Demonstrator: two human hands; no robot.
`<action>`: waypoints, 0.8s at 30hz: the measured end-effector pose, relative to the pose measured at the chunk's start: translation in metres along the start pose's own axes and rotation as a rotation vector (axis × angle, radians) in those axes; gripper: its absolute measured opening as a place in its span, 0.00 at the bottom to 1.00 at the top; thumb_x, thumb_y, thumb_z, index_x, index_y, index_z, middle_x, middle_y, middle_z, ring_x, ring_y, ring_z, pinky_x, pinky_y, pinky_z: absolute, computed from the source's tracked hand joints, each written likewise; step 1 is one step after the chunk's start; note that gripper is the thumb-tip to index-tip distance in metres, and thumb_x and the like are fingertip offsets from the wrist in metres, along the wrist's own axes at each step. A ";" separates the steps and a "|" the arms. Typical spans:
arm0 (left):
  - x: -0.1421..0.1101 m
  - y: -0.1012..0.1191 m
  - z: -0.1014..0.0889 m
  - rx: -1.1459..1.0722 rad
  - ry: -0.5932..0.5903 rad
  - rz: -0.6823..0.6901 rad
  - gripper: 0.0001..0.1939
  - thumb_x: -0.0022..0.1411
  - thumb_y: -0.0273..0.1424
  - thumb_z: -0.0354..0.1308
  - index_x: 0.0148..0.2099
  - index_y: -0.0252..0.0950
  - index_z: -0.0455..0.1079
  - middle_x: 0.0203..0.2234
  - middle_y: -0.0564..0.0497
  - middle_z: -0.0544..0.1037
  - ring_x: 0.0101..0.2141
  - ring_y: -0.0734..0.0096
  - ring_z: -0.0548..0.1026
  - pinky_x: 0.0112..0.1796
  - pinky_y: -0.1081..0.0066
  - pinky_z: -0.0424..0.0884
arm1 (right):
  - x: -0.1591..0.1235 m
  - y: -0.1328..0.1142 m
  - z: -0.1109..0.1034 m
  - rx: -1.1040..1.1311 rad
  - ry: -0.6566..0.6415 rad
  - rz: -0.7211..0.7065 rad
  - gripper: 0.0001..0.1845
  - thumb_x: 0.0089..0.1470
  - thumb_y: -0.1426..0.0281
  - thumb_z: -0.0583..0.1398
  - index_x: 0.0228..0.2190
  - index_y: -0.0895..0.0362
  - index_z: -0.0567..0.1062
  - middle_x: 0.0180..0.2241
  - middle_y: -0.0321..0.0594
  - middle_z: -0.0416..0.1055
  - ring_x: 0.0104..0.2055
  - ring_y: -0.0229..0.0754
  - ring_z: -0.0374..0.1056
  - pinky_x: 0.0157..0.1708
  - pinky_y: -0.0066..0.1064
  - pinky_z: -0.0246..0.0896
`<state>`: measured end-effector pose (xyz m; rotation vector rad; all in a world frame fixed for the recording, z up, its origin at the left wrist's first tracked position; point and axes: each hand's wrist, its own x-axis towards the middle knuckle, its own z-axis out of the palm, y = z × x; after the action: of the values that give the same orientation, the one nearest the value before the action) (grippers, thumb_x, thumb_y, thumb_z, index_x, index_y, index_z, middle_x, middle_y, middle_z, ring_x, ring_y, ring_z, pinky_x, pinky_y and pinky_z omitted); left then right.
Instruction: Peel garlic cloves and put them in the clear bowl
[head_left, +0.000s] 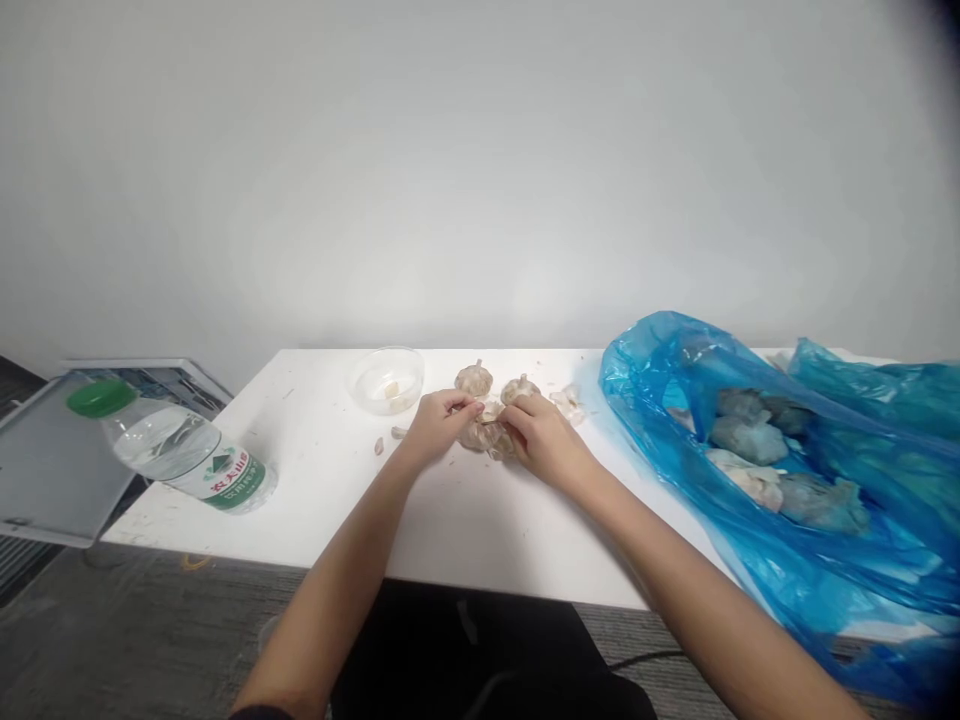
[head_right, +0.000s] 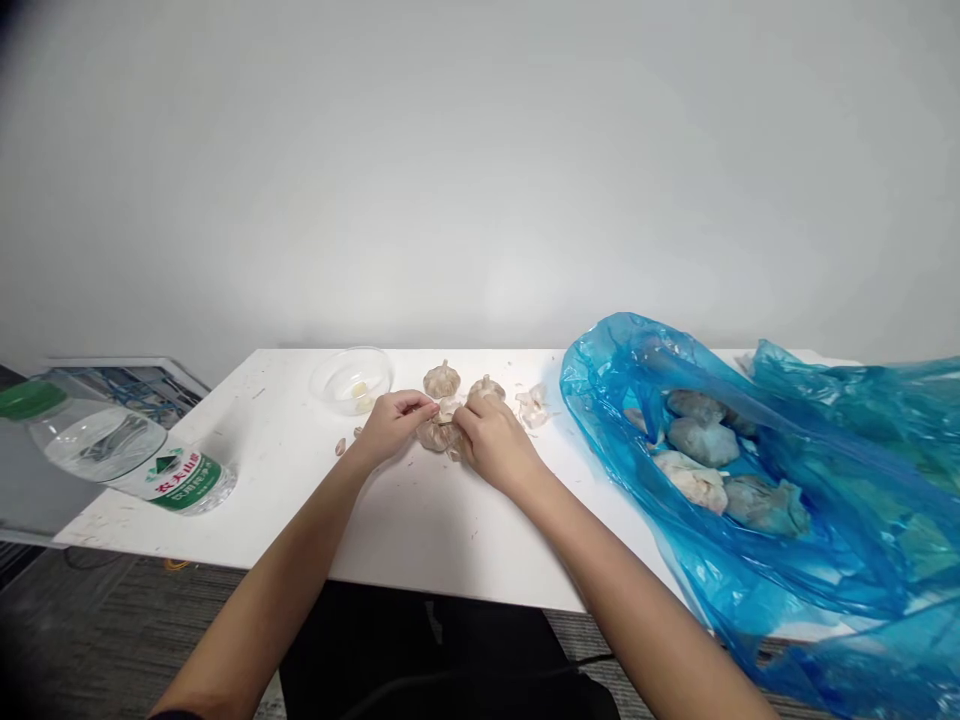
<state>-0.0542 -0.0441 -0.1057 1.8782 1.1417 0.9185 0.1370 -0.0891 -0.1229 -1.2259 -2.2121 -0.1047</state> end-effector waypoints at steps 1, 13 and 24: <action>0.000 0.000 0.001 0.002 0.008 -0.003 0.14 0.60 0.38 0.58 0.26 0.34 0.70 0.21 0.55 0.69 0.27 0.74 0.64 0.30 0.72 0.59 | 0.000 0.000 0.000 0.014 -0.002 0.001 0.12 0.60 0.78 0.52 0.29 0.60 0.74 0.29 0.42 0.65 0.33 0.42 0.58 0.34 0.33 0.53; 0.012 -0.001 0.008 0.033 0.008 -0.082 0.15 0.58 0.38 0.58 0.24 0.34 0.70 0.19 0.56 0.68 0.25 0.75 0.63 0.29 0.72 0.58 | -0.002 0.010 -0.005 0.059 -0.029 -0.038 0.13 0.60 0.78 0.51 0.30 0.59 0.74 0.29 0.41 0.63 0.32 0.41 0.57 0.32 0.32 0.52; 0.016 0.003 0.016 0.117 0.014 -0.097 0.15 0.58 0.38 0.58 0.24 0.34 0.73 0.19 0.55 0.70 0.25 0.74 0.65 0.29 0.72 0.60 | -0.009 0.020 -0.007 0.035 -0.054 -0.023 0.13 0.59 0.80 0.52 0.27 0.59 0.72 0.28 0.39 0.62 0.31 0.40 0.57 0.32 0.31 0.52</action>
<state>-0.0338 -0.0338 -0.1070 1.8937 1.3075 0.8277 0.1598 -0.0867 -0.1265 -1.1976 -2.2655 -0.0427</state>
